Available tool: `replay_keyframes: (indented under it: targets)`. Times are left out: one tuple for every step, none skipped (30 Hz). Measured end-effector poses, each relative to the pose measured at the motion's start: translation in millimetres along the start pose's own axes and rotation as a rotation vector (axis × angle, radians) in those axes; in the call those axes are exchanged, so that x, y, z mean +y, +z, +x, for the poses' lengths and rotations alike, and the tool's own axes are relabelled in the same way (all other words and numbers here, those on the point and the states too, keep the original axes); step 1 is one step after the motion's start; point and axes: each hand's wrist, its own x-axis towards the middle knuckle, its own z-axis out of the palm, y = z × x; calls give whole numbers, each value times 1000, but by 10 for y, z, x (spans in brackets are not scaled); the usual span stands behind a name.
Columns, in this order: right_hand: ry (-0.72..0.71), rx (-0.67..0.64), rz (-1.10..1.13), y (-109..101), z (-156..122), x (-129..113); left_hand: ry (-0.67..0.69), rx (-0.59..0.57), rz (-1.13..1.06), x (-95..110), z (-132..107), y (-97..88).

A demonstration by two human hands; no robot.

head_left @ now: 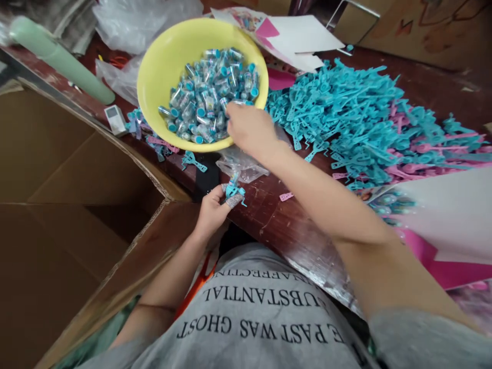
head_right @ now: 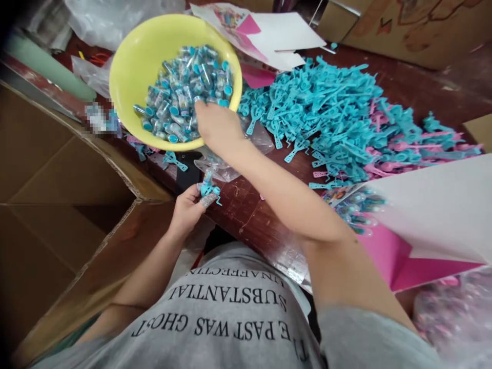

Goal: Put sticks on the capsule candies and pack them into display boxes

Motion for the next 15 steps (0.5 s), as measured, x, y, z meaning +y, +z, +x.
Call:
replay_keyframes:
  targets:
    - [8, 16, 33, -77, -193, 84, -28, -2, -26, 8, 0, -30]
    - [-2, 29, 86, -155, -423, 163, -58, -8, -54, 21, 0, -51]
    - [-37, 17, 159, -224, -676, 233, -89, -21, -82, 41, 1, -57]
    - [-74, -20, 243, -276, -935, 290, -119, -47, -108, 66, 3, -47]
    - [-104, -58, 338, -304, -1186, 332, -144, -83, -130, 95, 8, -20]
    - [-124, -89, 429, -308, -1416, 361, -157, -127, -145, 126, 15, 22]
    - [-125, -96, 502, -293, -1617, 377, -163, -180, -152, 155, 23, 74]
    - [-112, -85, 550, -266, -1783, 385, -161, -232, -149, 182, 32, 134]
    - [-90, -58, 571, -234, -1913, 387, -153, -278, -140, 205, 40, 195]
    - [-66, -25, 569, -207, -2012, 389, -141, -319, -126, 224, 48, 253]
    - [-46, 4, 551, -188, -2084, 392, -125, -355, -111, 239, 55, 305]
    - [-36, 26, 527, -181, -2138, 400, -104, -385, -94, 252, 61, 348]
    - [-37, 42, 503, -184, -2181, 412, -77, -410, -73, 265, 66, 381]
    - [-49, 58, 485, -195, -2219, 427, -42, -434, -46, 279, 71, 405]
    - [-66, 68, 472, -209, -2256, 445, -2, -457, -10, 296, 74, 419]
